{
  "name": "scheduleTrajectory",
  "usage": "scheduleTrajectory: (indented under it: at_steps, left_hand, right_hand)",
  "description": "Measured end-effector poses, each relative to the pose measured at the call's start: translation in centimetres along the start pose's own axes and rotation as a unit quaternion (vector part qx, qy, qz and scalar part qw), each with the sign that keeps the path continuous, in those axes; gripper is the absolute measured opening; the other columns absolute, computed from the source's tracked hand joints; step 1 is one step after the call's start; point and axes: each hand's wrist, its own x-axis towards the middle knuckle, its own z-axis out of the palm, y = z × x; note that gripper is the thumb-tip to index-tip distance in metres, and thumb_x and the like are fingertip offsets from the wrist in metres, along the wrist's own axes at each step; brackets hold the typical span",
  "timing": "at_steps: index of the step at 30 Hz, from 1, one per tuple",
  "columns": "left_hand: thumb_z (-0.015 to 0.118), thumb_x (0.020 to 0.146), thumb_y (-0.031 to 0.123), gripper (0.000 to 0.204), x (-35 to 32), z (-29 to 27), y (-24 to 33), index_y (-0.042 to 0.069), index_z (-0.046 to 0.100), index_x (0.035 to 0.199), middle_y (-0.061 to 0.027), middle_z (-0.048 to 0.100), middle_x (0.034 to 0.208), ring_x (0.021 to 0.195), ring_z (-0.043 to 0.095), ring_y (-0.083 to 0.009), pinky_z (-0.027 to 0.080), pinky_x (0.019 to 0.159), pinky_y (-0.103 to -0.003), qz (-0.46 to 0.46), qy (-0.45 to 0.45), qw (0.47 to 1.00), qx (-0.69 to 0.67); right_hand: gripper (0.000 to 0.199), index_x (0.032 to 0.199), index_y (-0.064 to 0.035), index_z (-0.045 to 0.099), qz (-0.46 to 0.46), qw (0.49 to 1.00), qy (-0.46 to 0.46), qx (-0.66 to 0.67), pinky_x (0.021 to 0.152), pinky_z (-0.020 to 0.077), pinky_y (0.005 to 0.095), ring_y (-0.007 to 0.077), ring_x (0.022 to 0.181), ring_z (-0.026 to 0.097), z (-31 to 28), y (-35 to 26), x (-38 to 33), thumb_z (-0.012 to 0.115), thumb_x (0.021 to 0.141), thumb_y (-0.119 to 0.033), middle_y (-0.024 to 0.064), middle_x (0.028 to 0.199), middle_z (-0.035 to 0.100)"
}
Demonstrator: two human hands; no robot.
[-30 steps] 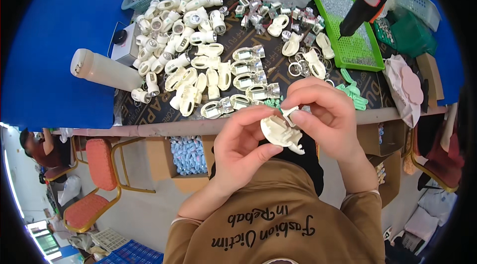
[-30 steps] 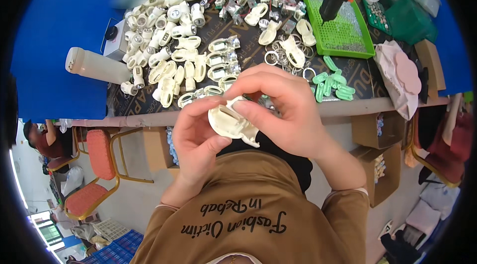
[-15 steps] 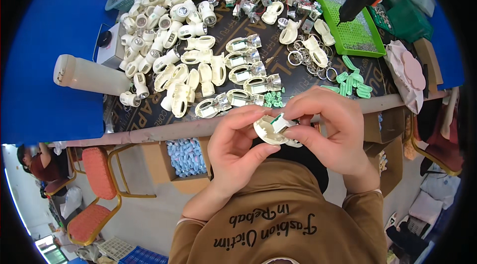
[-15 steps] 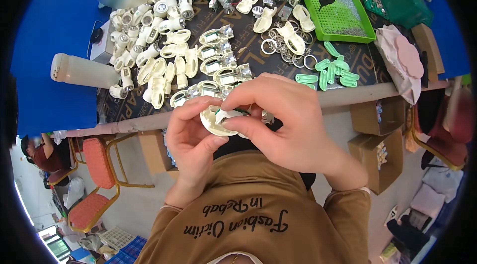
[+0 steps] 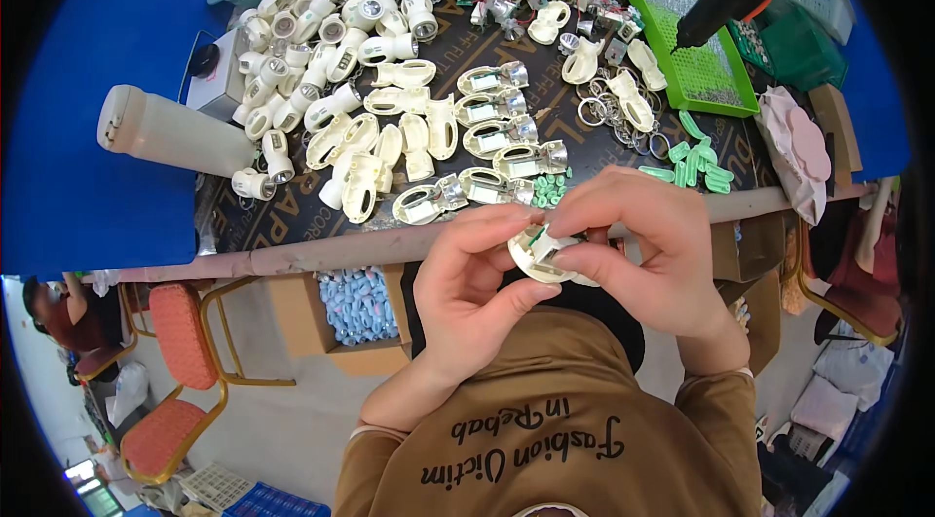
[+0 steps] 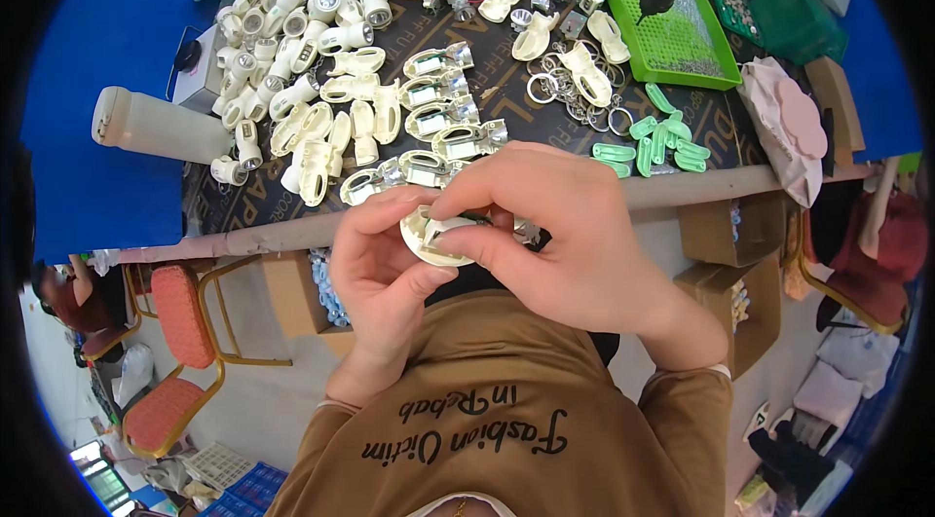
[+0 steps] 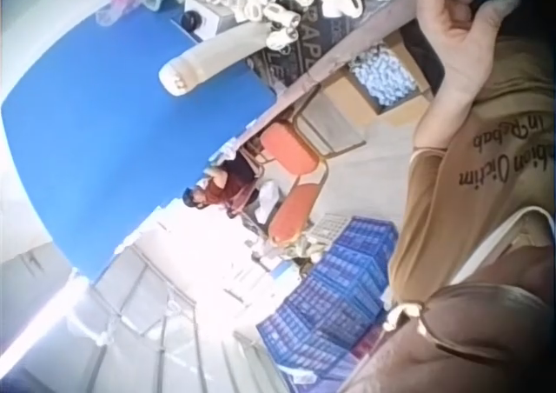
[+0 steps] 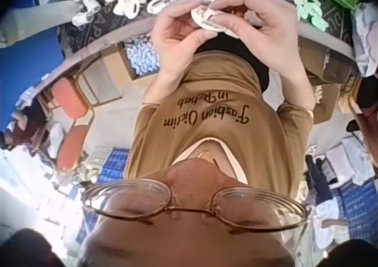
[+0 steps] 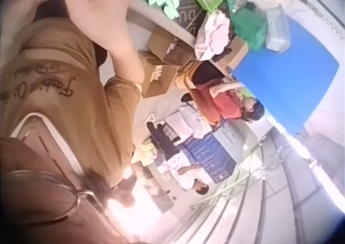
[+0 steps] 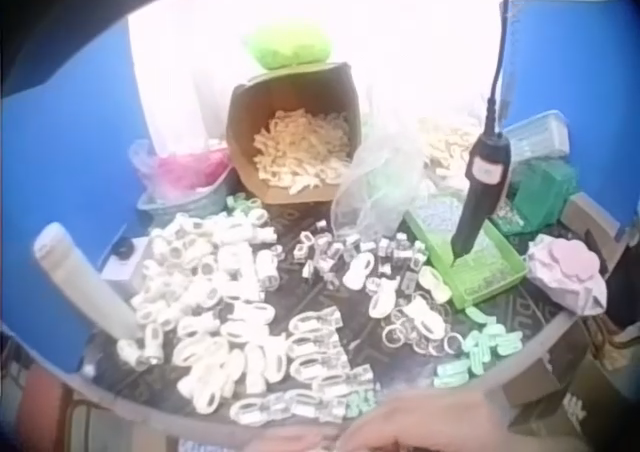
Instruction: Assembling small white plastic components and attaching metal rings at a factory workbench.
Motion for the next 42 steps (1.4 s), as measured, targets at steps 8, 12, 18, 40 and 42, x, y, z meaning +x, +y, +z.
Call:
scheduleTrajectory:
  at_steps: [8,12,18,40,42]
  left_hand:
    - [0.062,0.072,-0.015,0.046,-0.1,-0.1,-0.1,-0.004,0.047,0.114,-0.0162,0.043,0.119,0.106,0.052,-0.023,0.049,0.088,-0.034,-0.008,0.005,1.0,-0.005]
    - [0.062,0.072,-0.015,0.045,0.0,0.0,-0.2,-0.004,0.048,0.113,-0.0162,0.044,0.117,0.105,0.053,-0.0231,0.049,0.087,-0.034,-0.007,0.007,1.0,0.005]
    - [0.065,0.07,-0.014,0.045,-0.1,-0.2,-0.8,-0.004,0.048,0.111,-0.0127,0.047,0.109,0.099,0.055,-0.0211,0.051,0.083,-0.032,-0.006,0.02,1.0,0.021]
    - [0.075,0.067,0.01,0.031,-0.3,-0.9,0.4,-0.002,0.063,0.093,-0.0113,0.06,0.094,0.087,0.059,-0.023,0.047,0.076,-0.031,0.044,0.019,0.955,0.292]
    - [0.074,0.067,0.011,0.029,-0.4,-0.5,0.5,-0.001,0.063,0.091,-0.0114,0.06,0.092,0.084,0.059,-0.0234,0.047,0.074,-0.031,0.05,0.027,0.953,0.297]
  right_hand:
    - [0.014,0.081,-0.0029,0.063,0.049,0.997,0.011,0.065,0.05,0.042,0.0223,0.0105,0.056,0.052,0.4,0.3,-0.3,0.07,0.069,0.0,0.0052,0.075,0.061]
    - [0.013,0.08,-0.0021,0.063,0.055,0.996,0.012,0.076,0.051,0.0422,0.0219,0.0102,0.057,0.053,0.3,0.5,-0.3,0.069,0.069,0.0,0.0054,0.075,0.061]
    - [0.012,0.079,-0.0015,0.064,-0.011,0.999,-0.018,0.037,0.057,0.0449,0.0263,0.0155,0.063,0.056,0.1,1.5,-0.3,0.068,0.068,0.001,0.0058,0.077,0.063]
    - [0.03,0.09,-0.0038,0.06,-0.08,0.994,0.042,-0.069,0.066,0.0437,0.0341,0.0257,0.076,0.057,2.0,2.2,-2.5,0.071,0.063,-0.006,0.0081,0.086,0.06]
    - [0.028,0.088,-0.0036,0.06,-0.094,0.991,0.054,-0.075,0.065,0.0436,0.0337,0.0254,0.075,0.057,2.0,2.2,-2.5,0.071,0.063,-0.007,0.008,0.084,0.06]
